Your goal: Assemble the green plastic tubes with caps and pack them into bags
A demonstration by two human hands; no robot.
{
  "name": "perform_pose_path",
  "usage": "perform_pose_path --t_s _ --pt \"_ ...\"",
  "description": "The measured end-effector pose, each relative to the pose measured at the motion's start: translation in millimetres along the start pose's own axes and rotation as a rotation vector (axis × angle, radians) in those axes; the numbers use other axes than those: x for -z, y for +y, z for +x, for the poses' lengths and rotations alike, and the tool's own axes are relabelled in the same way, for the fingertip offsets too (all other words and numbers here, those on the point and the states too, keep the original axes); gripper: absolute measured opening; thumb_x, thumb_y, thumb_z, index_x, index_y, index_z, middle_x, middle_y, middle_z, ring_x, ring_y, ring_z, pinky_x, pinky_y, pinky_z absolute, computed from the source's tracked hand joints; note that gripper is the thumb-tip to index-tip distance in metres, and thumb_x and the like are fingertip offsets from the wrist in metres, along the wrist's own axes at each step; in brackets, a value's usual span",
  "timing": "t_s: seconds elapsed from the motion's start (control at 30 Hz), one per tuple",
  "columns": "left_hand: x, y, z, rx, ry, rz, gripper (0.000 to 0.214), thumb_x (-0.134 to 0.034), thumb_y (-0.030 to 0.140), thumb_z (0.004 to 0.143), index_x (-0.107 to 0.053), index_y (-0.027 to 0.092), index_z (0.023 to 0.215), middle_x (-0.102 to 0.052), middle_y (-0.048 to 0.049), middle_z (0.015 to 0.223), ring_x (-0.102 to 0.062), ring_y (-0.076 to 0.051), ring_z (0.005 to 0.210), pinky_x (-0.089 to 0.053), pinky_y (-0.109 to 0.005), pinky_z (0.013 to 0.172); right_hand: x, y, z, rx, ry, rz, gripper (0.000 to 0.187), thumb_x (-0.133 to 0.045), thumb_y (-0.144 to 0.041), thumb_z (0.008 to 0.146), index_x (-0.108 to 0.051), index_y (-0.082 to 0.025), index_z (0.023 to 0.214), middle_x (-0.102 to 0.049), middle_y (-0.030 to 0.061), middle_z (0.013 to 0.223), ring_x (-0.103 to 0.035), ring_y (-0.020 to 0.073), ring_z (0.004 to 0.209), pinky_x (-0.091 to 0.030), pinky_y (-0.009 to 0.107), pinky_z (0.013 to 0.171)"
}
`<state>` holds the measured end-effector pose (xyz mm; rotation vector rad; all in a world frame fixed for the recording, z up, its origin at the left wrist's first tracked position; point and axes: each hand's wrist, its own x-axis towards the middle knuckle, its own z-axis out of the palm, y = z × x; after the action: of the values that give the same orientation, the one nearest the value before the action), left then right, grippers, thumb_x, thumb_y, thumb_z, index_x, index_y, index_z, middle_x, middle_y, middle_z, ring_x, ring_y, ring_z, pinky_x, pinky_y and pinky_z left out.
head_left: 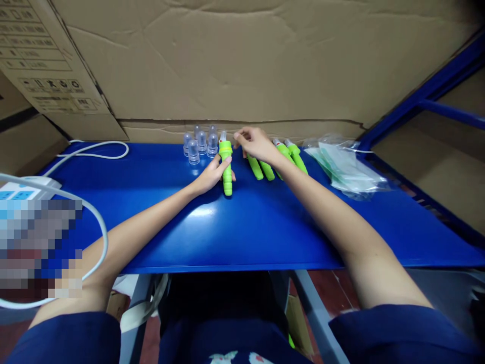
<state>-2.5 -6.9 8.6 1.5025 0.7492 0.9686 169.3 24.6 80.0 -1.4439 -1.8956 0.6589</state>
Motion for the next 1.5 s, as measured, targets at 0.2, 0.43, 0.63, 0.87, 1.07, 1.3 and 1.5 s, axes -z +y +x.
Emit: perform_pose_path --t_s 0.2,0.43,0.63,0.87,1.07,1.3,1.5 --pt "-1.2 0.9 -0.8 -0.003 0.006 -0.026 0.041 -0.067 0.049 0.096 -0.043 0.019 0.109 -0.068 0.0011 0.065 -0.068 -0.016 0.061 -0.052 -0.030 0.067 -7.2 11.3 46.9 0.061 0.048 -0.249 0.039 -0.055 -0.022 0.099 -0.063 -0.017 0.137 -0.075 0.0088 0.112 -0.070 0.0243 0.099 -0.047 0.034 0.104" --pt "-2.9 -1.8 -0.6 0.020 0.029 -0.034 0.048 -0.074 0.050 0.090 -0.039 0.022 0.104 -0.064 0.0052 0.063 -0.067 -0.015 0.057 -0.051 -0.027 0.060 -33.8 33.8 77.4 0.159 0.050 -0.358 0.035 -0.060 -0.024 0.094 -0.064 -0.014 0.128 -0.076 0.0130 0.106 -0.070 0.0288 0.100 -0.052 0.042 0.097" --pt "-3.8 -1.1 0.0 0.003 0.009 -0.036 0.051 -0.074 0.055 0.088 -0.039 0.022 0.105 -0.063 0.0052 0.060 -0.066 -0.016 0.055 -0.051 -0.027 0.058 -40.4 38.7 86.8 0.217 0.063 -0.375 0.025 -0.063 -0.018 0.089 -0.064 -0.019 0.114 -0.074 0.0101 0.100 -0.070 0.0274 0.093 -0.055 0.043 0.091" --pt "-2.6 -2.1 -0.3 0.000 0.016 -0.014 0.050 -0.073 0.056 0.089 -0.041 0.021 0.105 -0.064 0.0033 0.060 -0.067 -0.016 0.056 -0.051 -0.027 0.056 -21.7 31.0 63.6 0.182 -0.037 -0.338 0.019 -0.063 -0.017 0.087 -0.067 -0.012 0.105 -0.075 0.0145 0.101 -0.070 0.0255 0.093 -0.054 0.039 0.091" --pt "-2.0 3.6 -5.0 0.014 0.002 0.054 0.048 -0.071 0.055 0.090 -0.043 0.020 0.107 -0.066 0.0019 0.062 -0.068 -0.017 0.058 -0.052 -0.027 0.057 -1.2 28.1 26.9 0.170 0.011 -0.280 0.016 -0.065 -0.021 0.085 -0.070 -0.014 0.098 -0.076 0.0122 0.096 -0.070 0.0257 0.088 -0.056 0.041 0.088" --pt "0.2 5.0 -5.5 0.044 -0.016 0.100 0.044 -0.077 0.045 0.086 -0.046 0.020 0.105 -0.063 0.0057 0.060 -0.065 -0.013 0.052 -0.048 -0.022 0.050 20.9 26.8 13.0 0.206 0.280 0.019 0.019 -0.059 -0.035 0.095 -0.067 -0.018 0.099 -0.074 0.0106 0.095 -0.070 0.0226 0.082 -0.060 0.039 0.079" --pt "2.1 6.1 -3.3 0.050 -0.024 0.131 0.048 -0.078 0.048 0.083 -0.046 0.021 0.103 -0.062 0.0069 0.056 -0.064 -0.013 0.049 -0.048 -0.021 0.049 18.2 26.9 13.0 0.121 0.186 0.163 0.013 -0.062 -0.030 0.095 -0.064 -0.018 0.091 -0.069 0.0063 0.082 -0.062 0.0155 0.063 -0.056 0.030 0.061"
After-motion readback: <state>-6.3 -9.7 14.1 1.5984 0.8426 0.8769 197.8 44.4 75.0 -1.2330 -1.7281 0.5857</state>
